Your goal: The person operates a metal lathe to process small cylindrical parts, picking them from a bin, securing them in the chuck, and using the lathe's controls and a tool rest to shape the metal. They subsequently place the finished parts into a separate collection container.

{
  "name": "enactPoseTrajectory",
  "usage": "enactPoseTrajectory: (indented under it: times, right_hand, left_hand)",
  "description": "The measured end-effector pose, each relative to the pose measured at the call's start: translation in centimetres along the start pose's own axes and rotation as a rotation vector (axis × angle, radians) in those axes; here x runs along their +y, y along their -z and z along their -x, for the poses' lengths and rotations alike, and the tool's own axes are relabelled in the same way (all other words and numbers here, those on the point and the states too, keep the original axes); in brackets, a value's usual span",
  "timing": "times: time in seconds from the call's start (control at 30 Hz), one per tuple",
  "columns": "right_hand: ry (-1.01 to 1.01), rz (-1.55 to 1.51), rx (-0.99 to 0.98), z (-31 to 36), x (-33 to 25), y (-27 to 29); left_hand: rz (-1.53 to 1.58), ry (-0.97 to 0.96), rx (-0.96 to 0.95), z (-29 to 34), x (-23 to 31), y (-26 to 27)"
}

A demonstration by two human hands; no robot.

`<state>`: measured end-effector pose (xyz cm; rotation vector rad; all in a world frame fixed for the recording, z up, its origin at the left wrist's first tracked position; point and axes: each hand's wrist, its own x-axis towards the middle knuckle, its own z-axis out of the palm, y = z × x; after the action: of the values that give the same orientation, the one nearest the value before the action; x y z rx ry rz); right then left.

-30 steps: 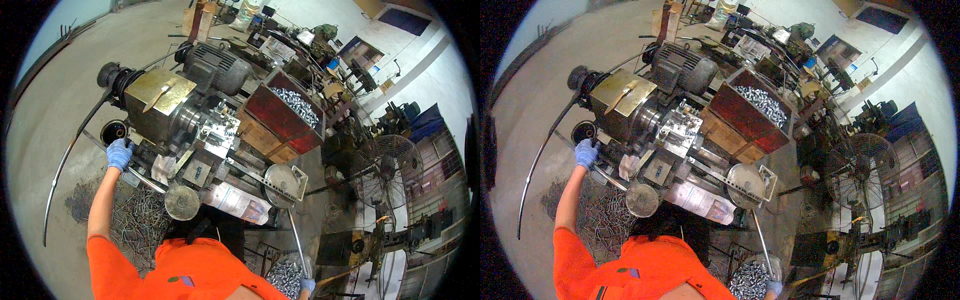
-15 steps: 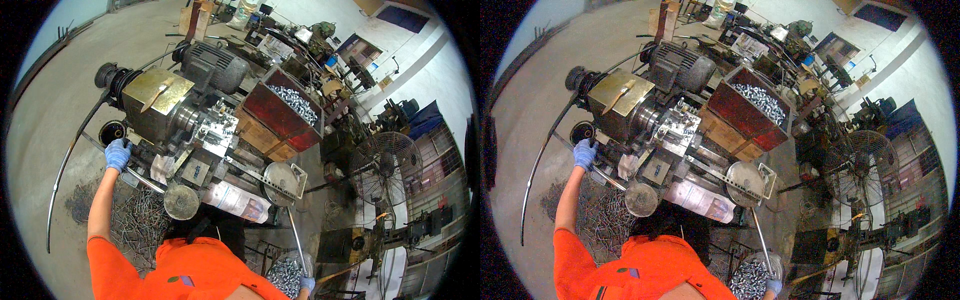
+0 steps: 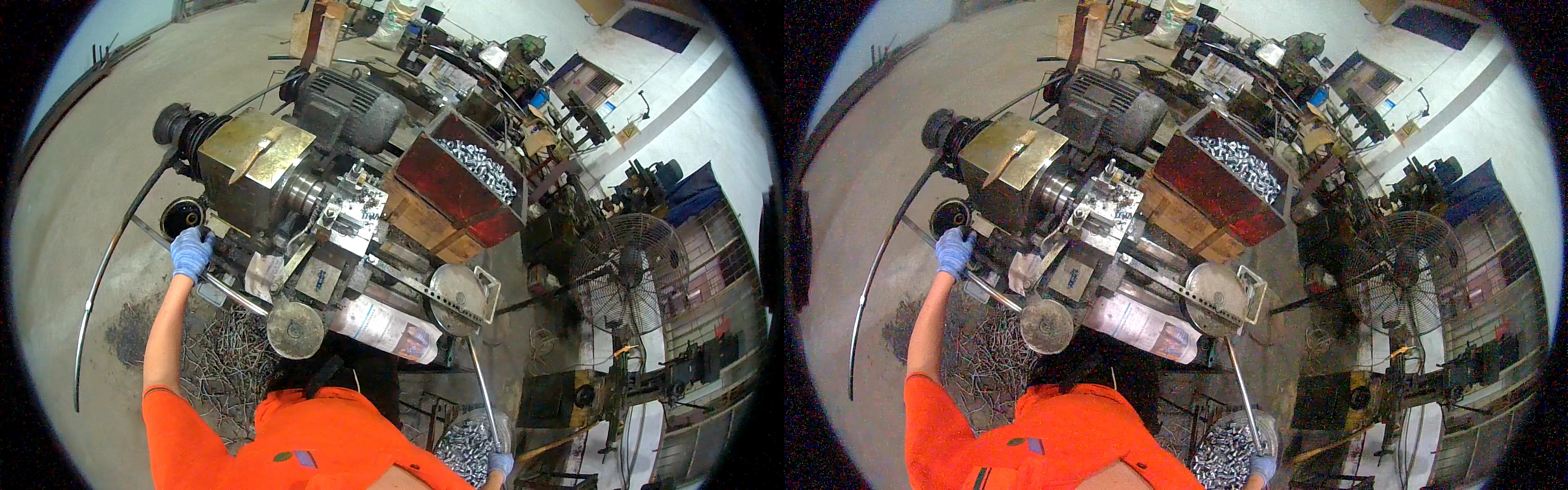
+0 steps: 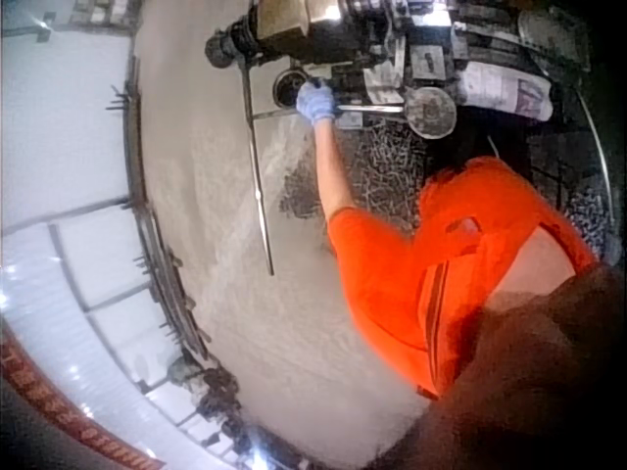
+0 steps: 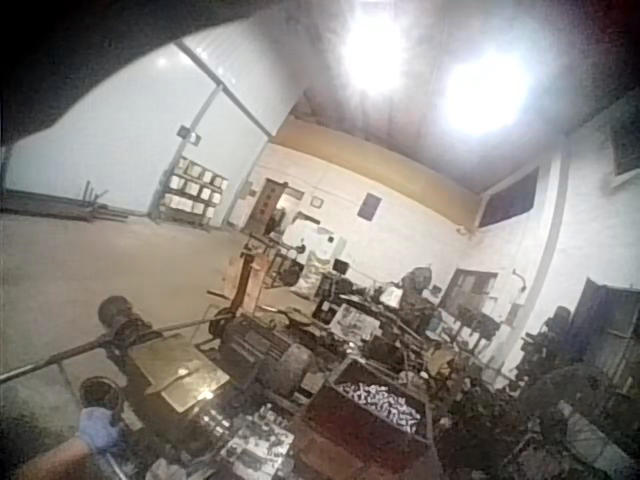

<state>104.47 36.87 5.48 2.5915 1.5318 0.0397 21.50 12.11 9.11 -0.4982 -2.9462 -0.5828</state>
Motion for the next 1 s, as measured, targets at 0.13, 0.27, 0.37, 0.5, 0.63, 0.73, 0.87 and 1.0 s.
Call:
enactPoseTrajectory:
  times: [0.13,0.27,0.37,0.5,0.63,0.73,0.87,1.0]
  right_hand:
    - [0.007,-0.032,0.078,-1.0,1.5,-1.7]
    - [0.030,-0.022,0.059,-0.3,1.1,-1.4]
    - [0.032,0.004,0.056,0.7,0.3,-0.4]
    - [0.045,0.026,0.117,0.9,0.2,-0.6]
    - [0.116,0.005,0.183,-1.2,2.7,-3.5]
    - [0.112,-0.016,0.208,-1.8,3.7,-4.9]
    - [0.021,-0.003,0.086,1.6,0.1,-0.3]
    - [-0.065,-0.010,0.065,1.8,0.1,-0.2]
  left_hand:
    - [0.002,-0.002,0.005,0.2,0.9,0.5]
    - [0.001,-0.004,0.019,0.4,1.0,0.8]
    - [0.009,-0.018,0.031,0.5,0.8,0.8]
    - [0.010,-0.021,0.020,0.3,0.4,0.6]
    - [0.053,-0.030,0.012,0.1,0.7,0.5]
    - [0.017,-0.044,0.015,-0.2,0.6,-0.1]
    - [0.026,0.000,0.002,0.5,0.8,1.3]
    - [0.010,0.000,0.004,0.4,1.0,1.1]
